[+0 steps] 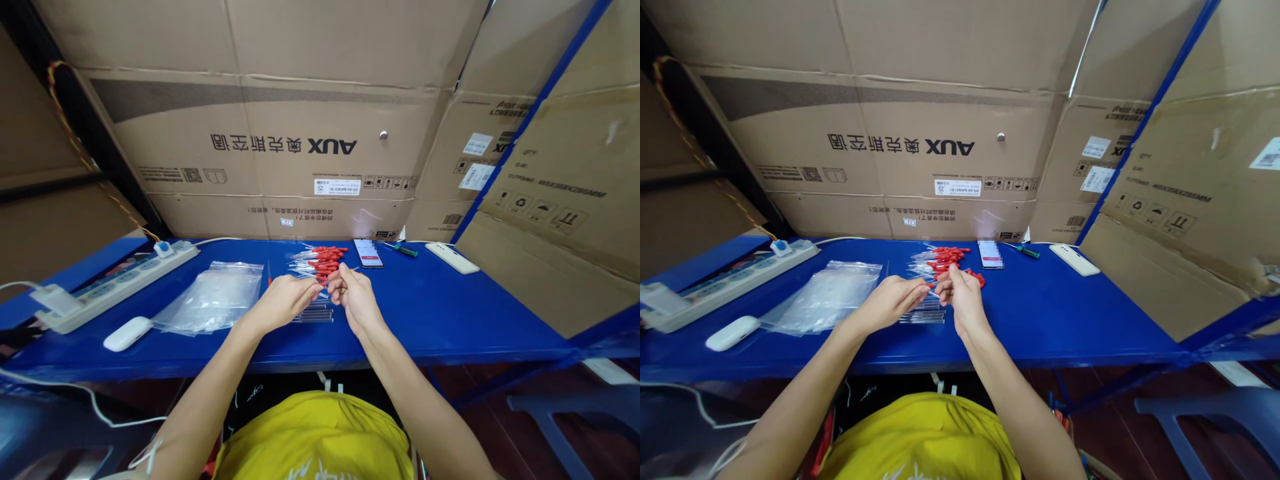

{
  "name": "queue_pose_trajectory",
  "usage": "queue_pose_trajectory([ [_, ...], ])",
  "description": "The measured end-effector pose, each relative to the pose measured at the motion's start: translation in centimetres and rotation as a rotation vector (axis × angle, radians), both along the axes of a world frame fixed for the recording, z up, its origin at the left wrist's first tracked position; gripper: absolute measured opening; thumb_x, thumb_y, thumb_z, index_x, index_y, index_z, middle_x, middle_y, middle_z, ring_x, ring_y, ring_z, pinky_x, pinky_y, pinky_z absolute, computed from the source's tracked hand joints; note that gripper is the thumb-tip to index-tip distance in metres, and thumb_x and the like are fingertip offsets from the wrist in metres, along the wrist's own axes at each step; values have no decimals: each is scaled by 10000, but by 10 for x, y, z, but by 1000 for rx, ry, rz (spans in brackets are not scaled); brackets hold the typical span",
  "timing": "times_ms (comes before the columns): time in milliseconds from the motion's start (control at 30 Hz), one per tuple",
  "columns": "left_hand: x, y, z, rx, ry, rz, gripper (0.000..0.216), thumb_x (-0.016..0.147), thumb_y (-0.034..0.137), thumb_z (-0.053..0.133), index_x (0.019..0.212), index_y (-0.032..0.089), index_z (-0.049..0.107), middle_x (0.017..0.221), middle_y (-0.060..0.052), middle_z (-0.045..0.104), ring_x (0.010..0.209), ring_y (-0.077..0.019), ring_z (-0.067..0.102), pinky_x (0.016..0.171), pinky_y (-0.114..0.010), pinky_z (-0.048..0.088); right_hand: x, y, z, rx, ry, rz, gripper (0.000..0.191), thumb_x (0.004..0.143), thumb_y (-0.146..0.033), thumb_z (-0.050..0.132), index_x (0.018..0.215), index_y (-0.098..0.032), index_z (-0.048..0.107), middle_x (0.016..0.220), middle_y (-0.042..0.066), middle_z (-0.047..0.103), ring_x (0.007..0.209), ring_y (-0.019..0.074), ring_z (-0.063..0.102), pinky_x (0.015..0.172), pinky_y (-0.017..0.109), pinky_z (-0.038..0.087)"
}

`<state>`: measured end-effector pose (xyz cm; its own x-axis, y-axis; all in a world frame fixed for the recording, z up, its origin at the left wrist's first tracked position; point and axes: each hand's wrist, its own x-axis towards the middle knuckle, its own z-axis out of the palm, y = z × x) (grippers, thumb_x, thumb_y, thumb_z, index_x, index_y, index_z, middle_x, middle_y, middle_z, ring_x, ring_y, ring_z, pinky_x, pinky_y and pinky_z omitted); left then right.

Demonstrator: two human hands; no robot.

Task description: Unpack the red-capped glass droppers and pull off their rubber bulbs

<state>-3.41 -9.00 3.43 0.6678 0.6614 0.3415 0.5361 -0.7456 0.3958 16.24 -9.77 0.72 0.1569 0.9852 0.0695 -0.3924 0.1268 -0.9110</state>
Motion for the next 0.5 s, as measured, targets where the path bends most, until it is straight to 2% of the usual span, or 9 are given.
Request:
queue_pose_trajectory([
  [67, -23, 3, 7, -40, -41, 32, 480, 1091, 454, 323, 742, 213, 546, 598, 11, 580, 537, -134, 517, 612, -267, 376, 36, 8, 7, 35, 28, -198, 497, 783, -660, 776, 701, -206, 590, 519, -25, 573, 405, 85, 422, 389, 226, 294],
  [100, -37, 4, 13, -48, -85, 90, 486, 1085, 458, 322, 724, 213, 535, 570, 19, 559, 517, -129, 501, 598, -263, 381, 58, 10, 13, 63, 46, -299, 491, 774, -642, 793, 688, -213, 570, 505, -43, 544, 404, 79, 407, 392, 218, 293],
  [167, -66, 5, 24, 45, -215, 316, 469, 1068, 464, 368, 710, 209, 533, 538, 27, 511, 506, -128, 466, 573, -264, 366, 97, 12, 24, 153, 45, -419, 462, 813, -615, 772, 707, -211, 574, 507, -60, 514, 414, 72, 394, 408, 207, 298],
  [233, -86, 5, 35, 108, -317, 436, 433, 1066, 458, 380, 799, 201, 605, 537, 33, 500, 503, -128, 455, 570, -266, 373, 117, 8, 33, 233, -24, -476, 472, 870, -637, 712, 715, -214, 569, 507, -62, 495, 418, 75, 383, 414, 208, 282],
  [300, -90, 3, 42, 157, -357, 487, 390, 1051, 471, 431, 932, 195, 680, 576, 29, 542, 517, -130, 470, 566, -263, 381, 112, 2, 38, 280, -164, -463, 532, 910, -699, 635, 692, -225, 527, 544, -43, 518, 438, 87, 429, 431, 219, 308],
  [400, -74, 0, 43, 184, -307, 467, 369, 1014, 501, 520, 1060, 207, 739, 796, -19, 709, 674, -159, 602, 627, -257, 445, 75, -7, 35, 302, -492, -263, 536, 971, -726, 521, 743, -241, 529, 596, -24, 562, 487, 123, 516, 502, 247, 383],
  [500, -53, 0, 36, 155, -227, 363, 396, 1033, 486, 494, 1185, 223, 748, 1025, -62, 754, 839, -197, 665, 720, -278, 500, 37, -11, 25, 320, -967, -142, 347, 1054, -551, 479, 894, -256, 565, 629, -31, 598, 563, 162, 585, 588, 262, 393],
])
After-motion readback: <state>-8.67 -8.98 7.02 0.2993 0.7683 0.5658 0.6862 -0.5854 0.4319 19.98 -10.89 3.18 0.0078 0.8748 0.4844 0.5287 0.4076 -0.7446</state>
